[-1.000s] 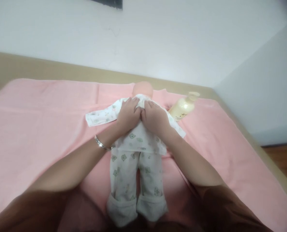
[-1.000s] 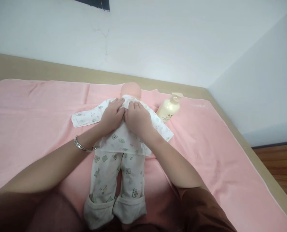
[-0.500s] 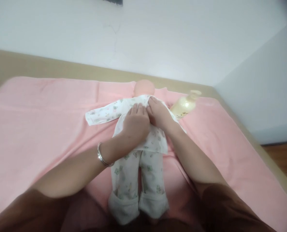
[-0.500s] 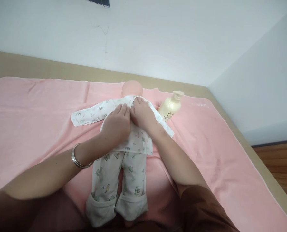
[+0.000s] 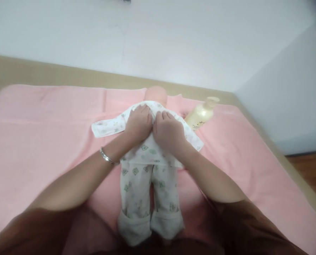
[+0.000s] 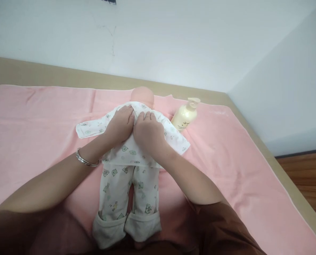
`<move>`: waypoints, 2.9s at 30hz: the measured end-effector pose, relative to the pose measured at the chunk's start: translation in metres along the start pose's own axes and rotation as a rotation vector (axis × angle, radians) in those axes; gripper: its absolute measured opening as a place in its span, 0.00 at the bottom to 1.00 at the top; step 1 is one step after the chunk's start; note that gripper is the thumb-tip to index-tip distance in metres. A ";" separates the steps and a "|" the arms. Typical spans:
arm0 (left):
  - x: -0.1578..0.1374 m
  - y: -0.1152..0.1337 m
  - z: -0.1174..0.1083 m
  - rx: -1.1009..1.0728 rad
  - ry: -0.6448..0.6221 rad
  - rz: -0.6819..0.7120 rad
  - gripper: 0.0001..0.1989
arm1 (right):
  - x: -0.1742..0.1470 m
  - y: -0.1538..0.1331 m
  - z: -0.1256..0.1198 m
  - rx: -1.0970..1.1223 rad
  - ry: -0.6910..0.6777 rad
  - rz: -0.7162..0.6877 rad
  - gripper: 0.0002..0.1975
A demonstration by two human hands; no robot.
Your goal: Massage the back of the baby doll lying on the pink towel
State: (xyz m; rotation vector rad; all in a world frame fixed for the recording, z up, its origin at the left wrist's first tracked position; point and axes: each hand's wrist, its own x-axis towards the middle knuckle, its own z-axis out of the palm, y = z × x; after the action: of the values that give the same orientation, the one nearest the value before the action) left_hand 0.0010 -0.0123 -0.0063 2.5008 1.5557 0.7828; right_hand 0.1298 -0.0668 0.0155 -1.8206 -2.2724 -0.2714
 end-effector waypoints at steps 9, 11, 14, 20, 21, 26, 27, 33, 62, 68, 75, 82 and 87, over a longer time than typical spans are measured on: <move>-0.012 0.012 0.007 0.084 0.094 0.054 0.24 | 0.025 0.023 0.001 0.206 -0.074 0.102 0.15; -0.013 0.015 0.005 0.089 0.085 0.046 0.23 | 0.027 0.026 0.004 0.235 -0.066 0.088 0.16; -0.017 0.021 -0.001 0.112 0.027 0.085 0.22 | 0.027 0.028 0.009 0.253 -0.034 0.077 0.18; -0.025 0.033 -0.015 0.053 -0.110 0.101 0.25 | 0.031 0.039 0.009 0.234 -0.084 -0.007 0.20; -0.024 0.032 -0.015 0.023 -0.109 0.104 0.25 | 0.031 0.040 0.009 0.234 -0.098 -0.029 0.21; -0.004 0.010 -0.006 -0.153 -0.136 -0.017 0.26 | 0.020 0.026 0.011 0.138 -0.078 -0.054 0.27; 0.000 0.004 -0.003 -0.181 -0.133 -0.059 0.27 | 0.015 0.020 0.012 0.117 -0.060 -0.053 0.28; 0.007 -0.012 0.010 -0.221 -0.065 -0.220 0.34 | 0.005 0.009 0.011 0.144 -0.024 -0.064 0.28; -0.001 -0.005 0.015 -0.066 0.026 -0.073 0.26 | 0.032 0.039 0.026 0.297 -0.062 0.069 0.33; -0.001 -0.004 0.014 -0.060 0.042 -0.060 0.25 | 0.030 0.039 0.030 0.291 -0.027 0.052 0.31; -0.003 -0.008 0.022 -0.093 0.080 -0.090 0.26 | 0.030 0.039 0.032 0.292 0.003 0.049 0.30; -0.004 -0.007 0.023 -0.096 0.084 -0.083 0.26 | 0.030 0.037 0.029 0.259 0.000 0.036 0.28; -0.001 -0.006 0.012 -0.088 0.018 -0.121 0.27 | 0.024 0.028 0.017 0.160 -0.020 0.011 0.26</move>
State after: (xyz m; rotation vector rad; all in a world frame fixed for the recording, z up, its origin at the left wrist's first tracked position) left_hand 0.0016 -0.0081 -0.0193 2.3203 1.6231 0.8398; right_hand 0.1514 -0.0338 0.0061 -1.7617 -2.2262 -0.0669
